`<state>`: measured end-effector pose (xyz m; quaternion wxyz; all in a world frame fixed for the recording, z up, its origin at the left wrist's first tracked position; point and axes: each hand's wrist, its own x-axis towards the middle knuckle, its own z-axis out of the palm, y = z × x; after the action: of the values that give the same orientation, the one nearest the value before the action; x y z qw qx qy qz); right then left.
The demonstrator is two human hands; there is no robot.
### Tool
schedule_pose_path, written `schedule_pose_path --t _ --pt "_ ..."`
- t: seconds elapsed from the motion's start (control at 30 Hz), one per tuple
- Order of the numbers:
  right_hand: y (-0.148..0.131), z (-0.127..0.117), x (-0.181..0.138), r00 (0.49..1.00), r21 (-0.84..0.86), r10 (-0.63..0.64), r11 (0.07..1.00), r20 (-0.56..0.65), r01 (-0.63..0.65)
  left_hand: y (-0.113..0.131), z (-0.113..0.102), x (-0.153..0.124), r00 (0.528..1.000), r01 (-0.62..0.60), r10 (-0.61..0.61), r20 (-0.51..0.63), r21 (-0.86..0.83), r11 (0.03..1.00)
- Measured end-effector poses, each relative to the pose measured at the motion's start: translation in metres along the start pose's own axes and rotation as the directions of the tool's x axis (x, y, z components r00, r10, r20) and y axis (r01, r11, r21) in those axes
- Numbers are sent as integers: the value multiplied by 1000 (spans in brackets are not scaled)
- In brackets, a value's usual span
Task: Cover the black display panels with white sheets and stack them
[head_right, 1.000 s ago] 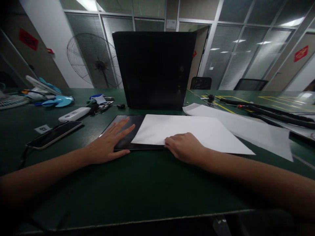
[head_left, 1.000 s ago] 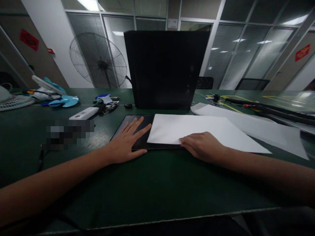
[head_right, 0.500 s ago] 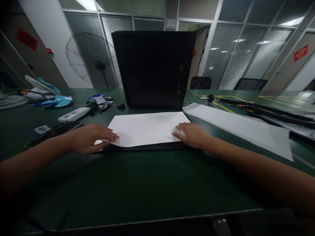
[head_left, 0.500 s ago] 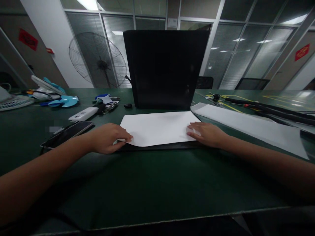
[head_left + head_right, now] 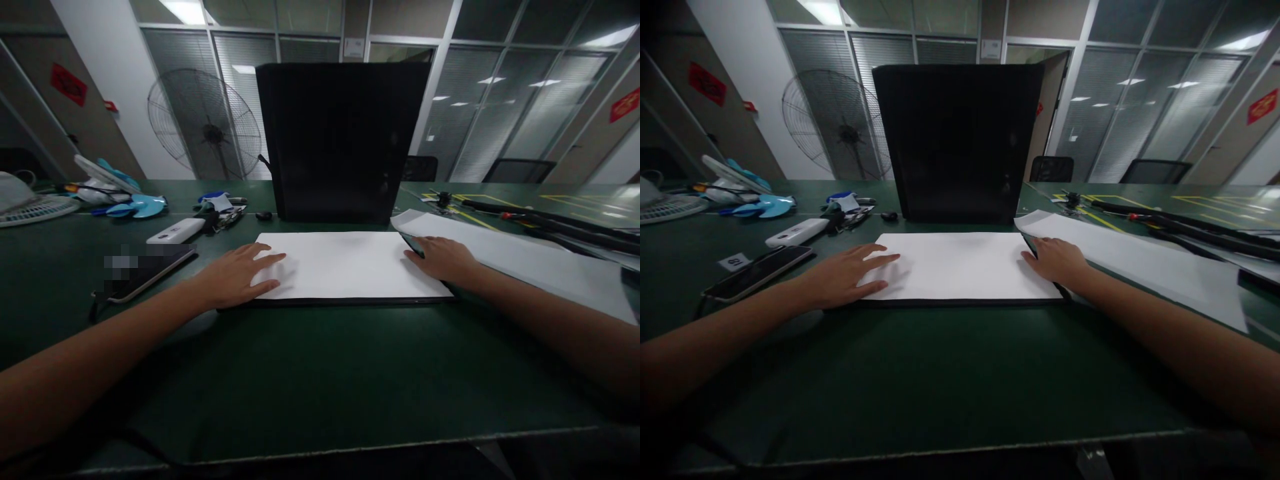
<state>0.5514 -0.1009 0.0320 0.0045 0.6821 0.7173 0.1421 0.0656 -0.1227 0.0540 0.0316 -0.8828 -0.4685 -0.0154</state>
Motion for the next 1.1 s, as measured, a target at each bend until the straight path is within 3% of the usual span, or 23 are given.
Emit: schedule_pose_path --t 0.13,0.43,0.7,0.9,1.1 --pt "1 5 3 999 -3 -8 1000 51 8 1 6 -1 985 153 -148 91 -52 987" --pt "-20 -13 -12 994 -40 -76 996 74 79 3 7 4 975 222 -222 27 3 975" --pt "-13 -14 -8 999 7 -13 1000 -37 13 5 6 3 960 279 -280 13 48 959" --pt "32 0 18 989 78 91 994 -113 -83 0 10 3 948 316 -318 23 70 946" --pt "96 29 35 981 60 192 980 -2 -191 -6 24 6 967 252 -252 35 -10 968"
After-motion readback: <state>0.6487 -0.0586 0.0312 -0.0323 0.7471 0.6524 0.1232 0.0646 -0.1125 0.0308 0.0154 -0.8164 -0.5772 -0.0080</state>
